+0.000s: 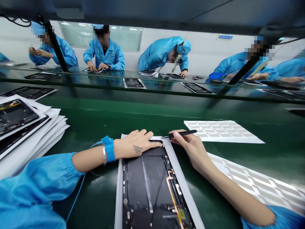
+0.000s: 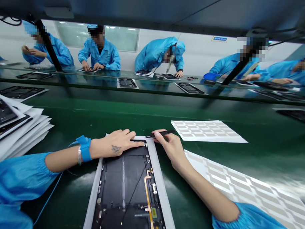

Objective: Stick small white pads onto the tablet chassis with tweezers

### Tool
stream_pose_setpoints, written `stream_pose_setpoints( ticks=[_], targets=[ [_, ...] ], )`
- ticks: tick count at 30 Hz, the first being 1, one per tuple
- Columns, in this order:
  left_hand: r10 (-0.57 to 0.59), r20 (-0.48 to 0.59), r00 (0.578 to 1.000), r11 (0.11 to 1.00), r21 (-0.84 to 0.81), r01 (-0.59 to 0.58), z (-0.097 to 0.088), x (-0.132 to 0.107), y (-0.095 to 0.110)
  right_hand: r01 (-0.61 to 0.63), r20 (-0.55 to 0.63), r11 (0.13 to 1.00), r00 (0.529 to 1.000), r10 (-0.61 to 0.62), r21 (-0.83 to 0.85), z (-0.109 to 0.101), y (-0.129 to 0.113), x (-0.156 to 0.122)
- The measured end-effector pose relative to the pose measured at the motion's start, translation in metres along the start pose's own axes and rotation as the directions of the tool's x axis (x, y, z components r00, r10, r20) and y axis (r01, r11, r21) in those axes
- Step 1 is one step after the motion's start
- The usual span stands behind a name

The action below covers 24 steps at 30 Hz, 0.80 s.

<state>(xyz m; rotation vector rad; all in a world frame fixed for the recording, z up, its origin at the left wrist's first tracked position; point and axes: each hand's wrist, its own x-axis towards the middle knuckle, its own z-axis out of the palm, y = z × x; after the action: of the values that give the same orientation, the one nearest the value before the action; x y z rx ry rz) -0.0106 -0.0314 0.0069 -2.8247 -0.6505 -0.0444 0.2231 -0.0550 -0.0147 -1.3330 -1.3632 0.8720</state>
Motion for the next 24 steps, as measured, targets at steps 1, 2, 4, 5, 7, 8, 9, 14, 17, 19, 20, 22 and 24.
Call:
stream_pose_setpoints(
  ticks=[1,2,4,5,7,8,9,14,17,19,20,22,24],
  targets=[
    [-0.007,-0.003,1.0,1.0,0.007,0.007,0.001,0.002,0.001,0.06,0.012,0.997,0.998,-0.06,-0.055,-0.001,-0.001,-0.001],
    [-0.011,-0.007,1.0,1.0,0.002,0.011,0.002,0.004,0.0,0.136,0.024,0.983,0.991,-0.134,-0.124,-0.002,-0.003,-0.002],
    [-0.016,-0.021,1.0,0.998,-0.058,0.014,0.007,0.002,-0.004,0.313,0.082,0.908,0.95,-0.302,-0.28,-0.003,-0.007,-0.004],
    [-0.021,-0.037,0.999,0.993,-0.114,0.017,0.01,-0.001,-0.007,0.41,0.151,0.844,0.912,-0.381,-0.346,-0.002,-0.009,-0.004],
    [-0.055,-0.093,0.994,0.965,-0.262,0.029,0.016,-0.008,-0.014,0.593,0.353,0.682,0.804,-0.478,-0.428,0.003,-0.014,-0.002],
    [-0.087,-0.129,0.988,0.939,-0.341,0.038,0.019,-0.011,-0.017,0.669,0.461,0.598,0.741,-0.489,-0.441,0.007,-0.017,0.0],
    [-0.121,-0.161,0.98,0.91,-0.412,0.045,0.021,-0.015,-0.02,0.728,0.556,0.522,0.681,-0.477,-0.444,0.012,-0.019,0.002],
    [-0.243,-0.213,0.946,0.811,-0.58,0.078,0.028,-0.018,-0.023,0.799,0.779,0.357,0.579,-0.238,-0.485,0.037,-0.028,0.019],
    [-0.245,-0.211,0.946,0.8,-0.596,0.074,0.029,-0.016,-0.022,0.808,0.822,0.317,0.555,-0.128,-0.496,0.042,-0.034,0.027],
    [-0.243,-0.205,0.948,0.801,-0.594,0.077,0.029,-0.016,-0.023,0.828,0.851,0.3,0.518,-0.084,-0.474,0.043,-0.038,0.03],
    [-0.242,-0.202,0.949,0.803,-0.591,0.079,0.03,-0.015,-0.023,0.838,0.865,0.297,0.497,-0.068,-0.458,0.044,-0.041,0.031],
    [-0.241,-0.191,0.952,0.81,-0.58,0.088,0.031,-0.016,-0.023,0.853,0.884,0.29,0.465,-0.047,-0.433,0.046,-0.045,0.032],
    [-0.237,-0.167,0.957,0.819,-0.565,0.104,0.031,-0.016,-0.022,0.862,0.892,0.271,0.452,-0.03,-0.428,0.048,-0.049,0.032]
  ],
)
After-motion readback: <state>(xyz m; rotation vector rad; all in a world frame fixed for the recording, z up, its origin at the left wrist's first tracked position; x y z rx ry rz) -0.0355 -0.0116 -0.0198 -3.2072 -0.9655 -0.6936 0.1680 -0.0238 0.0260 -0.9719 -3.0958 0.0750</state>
